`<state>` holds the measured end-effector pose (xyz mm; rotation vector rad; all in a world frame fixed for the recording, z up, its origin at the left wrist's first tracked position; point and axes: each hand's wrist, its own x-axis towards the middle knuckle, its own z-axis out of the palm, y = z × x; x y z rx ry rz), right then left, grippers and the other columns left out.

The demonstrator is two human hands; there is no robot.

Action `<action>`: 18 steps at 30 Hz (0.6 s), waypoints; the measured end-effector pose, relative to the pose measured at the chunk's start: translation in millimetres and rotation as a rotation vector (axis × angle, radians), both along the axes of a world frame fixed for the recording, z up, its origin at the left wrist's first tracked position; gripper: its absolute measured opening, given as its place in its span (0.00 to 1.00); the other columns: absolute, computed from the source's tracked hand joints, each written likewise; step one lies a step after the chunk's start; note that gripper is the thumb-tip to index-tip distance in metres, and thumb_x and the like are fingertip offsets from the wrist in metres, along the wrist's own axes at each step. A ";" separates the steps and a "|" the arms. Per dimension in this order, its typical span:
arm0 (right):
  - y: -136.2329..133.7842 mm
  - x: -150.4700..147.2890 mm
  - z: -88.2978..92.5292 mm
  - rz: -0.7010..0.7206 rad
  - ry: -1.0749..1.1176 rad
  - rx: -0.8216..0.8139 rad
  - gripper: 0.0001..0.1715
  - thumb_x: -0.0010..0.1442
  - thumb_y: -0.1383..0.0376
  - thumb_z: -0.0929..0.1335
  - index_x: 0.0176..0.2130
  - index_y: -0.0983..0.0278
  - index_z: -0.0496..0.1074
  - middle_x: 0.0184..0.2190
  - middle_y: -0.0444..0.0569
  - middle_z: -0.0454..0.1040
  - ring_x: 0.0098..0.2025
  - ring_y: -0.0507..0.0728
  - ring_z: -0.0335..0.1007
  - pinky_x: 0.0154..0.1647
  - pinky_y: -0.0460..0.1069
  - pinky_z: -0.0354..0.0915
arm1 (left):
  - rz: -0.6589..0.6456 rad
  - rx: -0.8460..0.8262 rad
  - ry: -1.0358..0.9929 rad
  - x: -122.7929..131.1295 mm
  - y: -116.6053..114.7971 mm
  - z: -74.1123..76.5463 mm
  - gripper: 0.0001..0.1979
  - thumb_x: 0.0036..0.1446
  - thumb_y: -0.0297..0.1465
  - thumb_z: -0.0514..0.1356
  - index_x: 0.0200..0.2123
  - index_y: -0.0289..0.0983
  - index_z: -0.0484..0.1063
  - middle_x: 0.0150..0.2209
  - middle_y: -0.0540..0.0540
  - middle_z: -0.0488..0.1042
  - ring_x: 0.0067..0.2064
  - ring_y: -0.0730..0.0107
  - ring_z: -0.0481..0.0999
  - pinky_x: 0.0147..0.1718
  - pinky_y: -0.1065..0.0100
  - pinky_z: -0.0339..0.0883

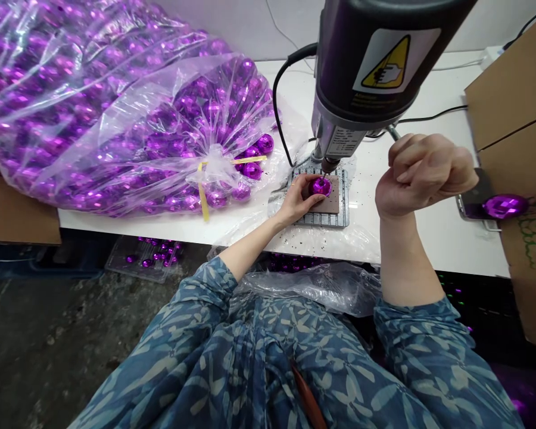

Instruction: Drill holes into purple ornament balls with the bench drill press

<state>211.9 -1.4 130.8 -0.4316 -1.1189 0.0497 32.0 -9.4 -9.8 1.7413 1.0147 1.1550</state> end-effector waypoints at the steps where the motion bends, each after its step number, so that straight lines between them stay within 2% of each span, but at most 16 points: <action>1: -0.8 -0.3 -2.7 -0.001 -0.009 0.006 0.29 0.72 0.45 0.68 0.39 0.69 0.70 0.25 0.38 0.63 0.26 0.41 0.55 0.29 0.40 0.61 | 0.003 -0.003 -0.001 0.1 -0.4 0.7 0.27 0.66 0.46 0.72 0.63 0.44 0.73 0.60 0.39 0.77 0.65 0.48 0.76 0.70 0.43 0.69; 3: -3.9 -3.7 -0.6 -0.005 -0.011 0.014 0.30 0.71 0.43 0.69 0.35 0.68 0.68 0.23 0.37 0.60 0.24 0.41 0.53 0.27 0.40 0.60 | 0.008 -0.004 0.000 0.3 -1.3 2.2 0.27 0.66 0.46 0.72 0.63 0.44 0.73 0.60 0.39 0.77 0.66 0.48 0.76 0.70 0.43 0.69; 5: -7.5 -9.8 13.6 -0.009 0.009 0.007 0.37 0.70 0.43 0.69 0.25 0.66 0.55 0.17 0.36 0.44 0.19 0.41 0.42 0.23 0.41 0.54 | 0.014 -0.001 0.010 0.2 -2.2 3.7 0.27 0.67 0.46 0.72 0.63 0.43 0.73 0.60 0.39 0.78 0.65 0.48 0.76 0.69 0.43 0.70; 6: -8.9 -13.4 25.1 -0.008 0.021 -0.006 0.41 0.70 0.43 0.69 0.24 0.66 0.49 0.16 0.37 0.39 0.17 0.41 0.39 0.22 0.42 0.51 | 0.015 0.001 0.016 0.1 -2.7 4.3 0.27 0.67 0.46 0.72 0.63 0.43 0.73 0.60 0.38 0.78 0.65 0.48 0.77 0.69 0.43 0.70; 8: -9.7 -19.6 53.9 0.004 0.026 -0.043 0.42 0.70 0.44 0.69 0.24 0.66 0.43 0.16 0.38 0.40 0.17 0.41 0.43 0.21 0.42 0.47 | 0.014 0.004 0.023 -0.3 -3.7 5.3 0.28 0.67 0.47 0.71 0.63 0.43 0.73 0.60 0.38 0.78 0.64 0.49 0.77 0.68 0.44 0.72; 10: -7.5 -23.0 84.2 0.026 -0.015 -0.142 0.42 0.66 0.42 0.70 0.24 0.66 0.46 0.16 0.37 0.47 0.17 0.40 0.50 0.21 0.43 0.46 | 0.012 0.006 0.023 -0.4 -4.6 5.8 0.28 0.67 0.48 0.71 0.63 0.43 0.72 0.60 0.38 0.78 0.63 0.49 0.78 0.67 0.44 0.73; 13: -0.1 -22.4 118.0 0.054 -0.067 -0.325 0.46 0.48 0.32 0.68 0.24 0.64 0.42 0.16 0.37 0.41 0.16 0.41 0.49 0.20 0.45 0.45 | 0.013 0.011 0.005 0.3 -5.8 5.3 0.29 0.66 0.49 0.71 0.63 0.42 0.72 0.60 0.37 0.78 0.64 0.49 0.77 0.67 0.44 0.73; 15: 5.0 -19.8 128.7 0.076 -0.094 -0.407 0.47 0.40 0.31 0.67 0.24 0.63 0.40 0.16 0.38 0.38 0.16 0.41 0.48 0.19 0.45 0.45 | 0.017 0.011 -0.009 1.5 -6.3 4.1 0.29 0.66 0.48 0.72 0.63 0.42 0.72 0.61 0.37 0.78 0.64 0.50 0.78 0.68 0.44 0.73; 18: 9.8 -16.4 130.7 0.096 -0.127 -0.437 0.46 0.41 0.31 0.67 0.23 0.63 0.39 0.16 0.39 0.39 0.17 0.41 0.48 0.19 0.44 0.45 | 0.028 0.013 -0.042 3.3 -7.0 2.3 0.29 0.66 0.49 0.72 0.63 0.42 0.73 0.62 0.38 0.77 0.64 0.51 0.78 0.68 0.44 0.73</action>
